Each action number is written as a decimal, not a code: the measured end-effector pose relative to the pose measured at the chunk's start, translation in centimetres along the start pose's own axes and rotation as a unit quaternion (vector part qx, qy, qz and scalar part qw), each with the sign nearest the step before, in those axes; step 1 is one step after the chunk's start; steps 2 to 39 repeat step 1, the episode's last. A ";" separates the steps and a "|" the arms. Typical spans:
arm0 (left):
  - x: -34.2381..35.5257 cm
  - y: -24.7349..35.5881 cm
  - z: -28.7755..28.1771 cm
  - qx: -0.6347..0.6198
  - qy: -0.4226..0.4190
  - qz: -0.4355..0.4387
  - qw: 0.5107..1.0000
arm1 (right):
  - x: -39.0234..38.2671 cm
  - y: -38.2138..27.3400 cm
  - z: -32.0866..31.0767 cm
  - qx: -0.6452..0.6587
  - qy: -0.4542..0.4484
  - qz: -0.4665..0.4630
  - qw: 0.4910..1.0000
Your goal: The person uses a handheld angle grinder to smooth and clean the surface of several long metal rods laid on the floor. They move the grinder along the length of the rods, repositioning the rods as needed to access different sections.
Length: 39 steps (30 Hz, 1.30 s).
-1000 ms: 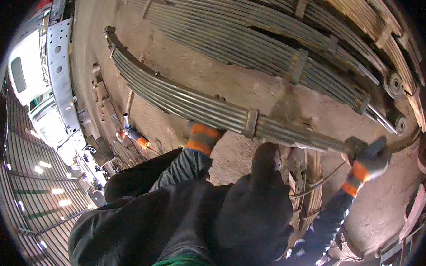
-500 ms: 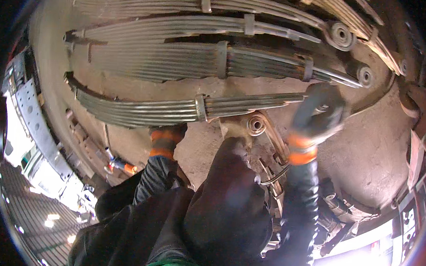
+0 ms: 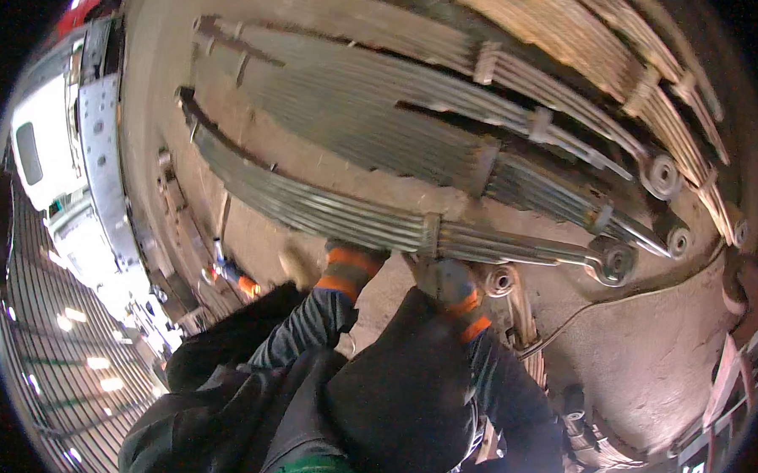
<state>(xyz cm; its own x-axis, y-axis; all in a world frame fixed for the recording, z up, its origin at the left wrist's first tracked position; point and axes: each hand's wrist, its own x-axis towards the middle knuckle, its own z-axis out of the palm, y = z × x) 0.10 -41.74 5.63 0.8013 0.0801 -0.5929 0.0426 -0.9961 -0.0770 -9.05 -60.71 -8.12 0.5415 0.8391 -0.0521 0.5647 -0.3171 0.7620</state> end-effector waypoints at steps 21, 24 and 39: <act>-0.4 0.4 -0.6 -0.028 -0.057 -0.021 0.998 | 0.1 1.1 -0.3 0.166 0.002 0.035 0.986; -0.4 0.4 -0.6 -0.028 -0.057 -0.021 0.998 | 0.1 1.1 -0.3 0.166 0.002 0.035 0.986; -0.4 0.4 -0.6 -0.028 -0.057 -0.021 0.998 | 0.1 1.1 -0.3 0.166 0.002 0.035 0.986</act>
